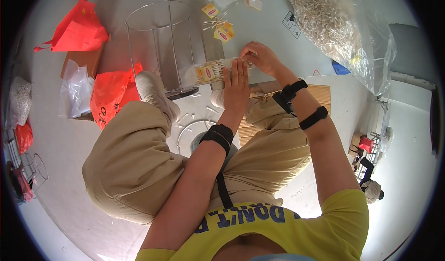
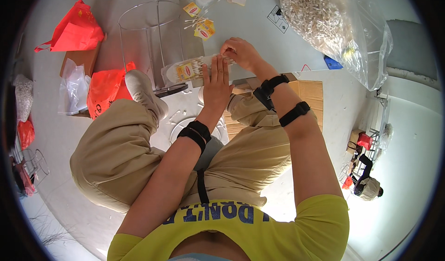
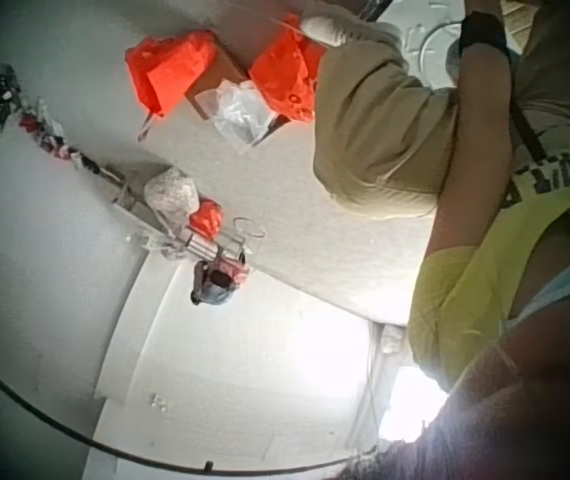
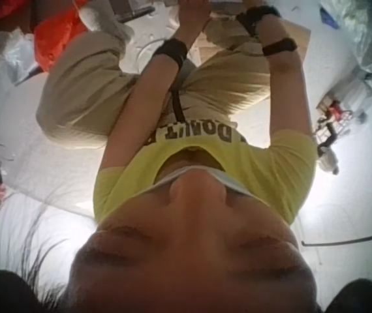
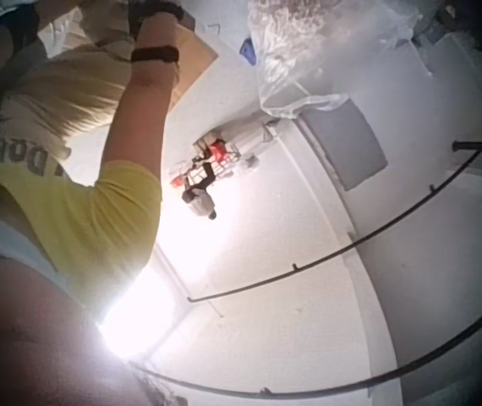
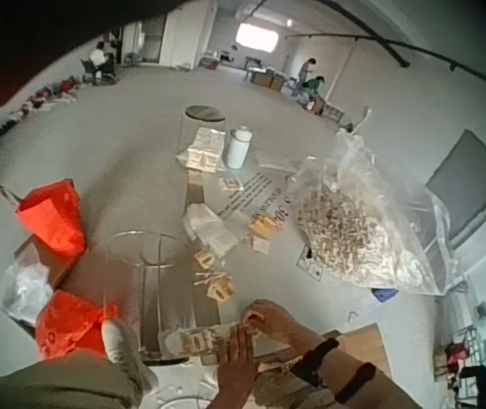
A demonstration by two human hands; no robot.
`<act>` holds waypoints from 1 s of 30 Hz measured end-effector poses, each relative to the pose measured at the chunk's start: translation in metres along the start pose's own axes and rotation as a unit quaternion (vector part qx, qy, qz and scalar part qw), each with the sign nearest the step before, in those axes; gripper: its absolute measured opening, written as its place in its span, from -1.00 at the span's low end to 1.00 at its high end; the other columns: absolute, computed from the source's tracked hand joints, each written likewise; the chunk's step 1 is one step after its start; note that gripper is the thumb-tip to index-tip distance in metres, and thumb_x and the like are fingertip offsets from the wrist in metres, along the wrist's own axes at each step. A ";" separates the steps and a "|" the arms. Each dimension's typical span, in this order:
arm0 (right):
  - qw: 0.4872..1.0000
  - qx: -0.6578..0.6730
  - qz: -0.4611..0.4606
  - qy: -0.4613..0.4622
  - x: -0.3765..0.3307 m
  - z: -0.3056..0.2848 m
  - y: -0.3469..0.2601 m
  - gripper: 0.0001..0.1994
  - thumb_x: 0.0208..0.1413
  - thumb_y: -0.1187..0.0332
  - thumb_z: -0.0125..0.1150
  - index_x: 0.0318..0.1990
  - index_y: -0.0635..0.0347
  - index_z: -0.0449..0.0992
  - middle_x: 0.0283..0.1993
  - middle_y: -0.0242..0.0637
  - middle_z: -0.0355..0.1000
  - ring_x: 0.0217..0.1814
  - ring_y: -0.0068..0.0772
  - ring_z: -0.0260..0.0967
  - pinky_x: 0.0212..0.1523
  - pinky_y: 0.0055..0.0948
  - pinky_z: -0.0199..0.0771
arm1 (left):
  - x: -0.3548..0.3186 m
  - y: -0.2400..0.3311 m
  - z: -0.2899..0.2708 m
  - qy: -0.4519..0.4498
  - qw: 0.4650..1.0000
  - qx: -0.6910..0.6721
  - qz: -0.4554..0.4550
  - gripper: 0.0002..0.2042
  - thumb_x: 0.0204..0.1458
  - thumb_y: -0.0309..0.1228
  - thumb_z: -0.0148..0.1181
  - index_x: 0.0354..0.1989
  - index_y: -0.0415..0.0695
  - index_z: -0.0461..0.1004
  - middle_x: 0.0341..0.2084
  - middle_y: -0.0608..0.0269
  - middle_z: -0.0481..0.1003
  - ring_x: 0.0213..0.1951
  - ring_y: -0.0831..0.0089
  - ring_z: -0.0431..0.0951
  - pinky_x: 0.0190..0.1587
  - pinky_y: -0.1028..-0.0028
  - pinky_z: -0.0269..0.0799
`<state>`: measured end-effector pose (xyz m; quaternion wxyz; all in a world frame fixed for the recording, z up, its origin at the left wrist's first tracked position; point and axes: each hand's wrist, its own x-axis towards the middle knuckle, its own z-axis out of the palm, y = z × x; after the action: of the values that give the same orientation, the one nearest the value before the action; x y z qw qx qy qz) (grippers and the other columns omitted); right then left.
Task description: Packaging bundles of cotton swabs into branded plastic wraps.
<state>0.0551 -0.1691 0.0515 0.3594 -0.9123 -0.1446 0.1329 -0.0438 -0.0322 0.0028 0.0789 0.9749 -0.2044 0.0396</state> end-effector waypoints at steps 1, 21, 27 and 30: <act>0.999 -0.024 -0.019 -0.018 0.002 -0.003 0.000 -0.94 0.04 0.48 0.17 -0.34 0.06 0.49 -0.30 -0.35 0.43 -0.18 -0.20 0.36 -0.19 -0.26 0.37 | 0.000 -0.001 -0.001 -0.001 1.000 -0.001 0.000 -0.08 -0.11 0.03 0.23 0.35 -0.25 0.00 0.37 -0.05 -0.08 0.41 0.12 -0.16 0.38 -0.08 -0.30; 0.951 -0.196 0.100 -0.216 0.054 -0.031 -0.018 -0.76 0.00 0.26 0.32 -0.31 0.17 0.42 -0.26 -0.32 0.36 -0.30 -0.34 0.33 -0.25 -0.39 0.35 | 0.003 -0.001 0.004 -0.018 1.000 0.002 -0.006 -0.08 -0.09 0.04 0.20 0.34 -0.30 -0.02 0.37 -0.12 -0.10 0.41 0.01 -0.18 0.38 -0.08 -0.35; 0.990 -0.128 -0.032 0.056 0.108 -0.024 -0.022 -0.76 0.00 0.24 0.30 -0.23 0.12 0.48 -0.20 -0.32 0.38 -0.25 -0.27 0.37 -0.20 -0.34 0.39 | 0.004 0.004 0.002 -0.008 1.000 0.003 -0.001 -0.08 -0.10 0.05 0.21 0.33 -0.30 -0.01 0.37 -0.12 -0.10 0.41 0.02 -0.18 0.39 -0.08 -0.35; 0.974 -0.207 -0.077 0.042 0.128 -0.017 -0.022 -0.75 0.00 0.24 0.29 -0.19 0.10 0.49 -0.19 -0.32 0.38 -0.17 -0.21 0.41 -0.15 -0.32 0.41 | 0.002 0.002 0.002 -0.007 1.000 0.009 -0.001 -0.08 -0.10 0.06 0.21 0.33 -0.30 -0.01 0.37 -0.13 -0.10 0.40 0.01 -0.18 0.39 -0.08 -0.35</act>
<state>0.1755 -0.1182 0.0614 0.1772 -0.9578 -0.2240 0.0336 -0.0425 -0.0348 0.0015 0.0685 0.9760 -0.2041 0.0342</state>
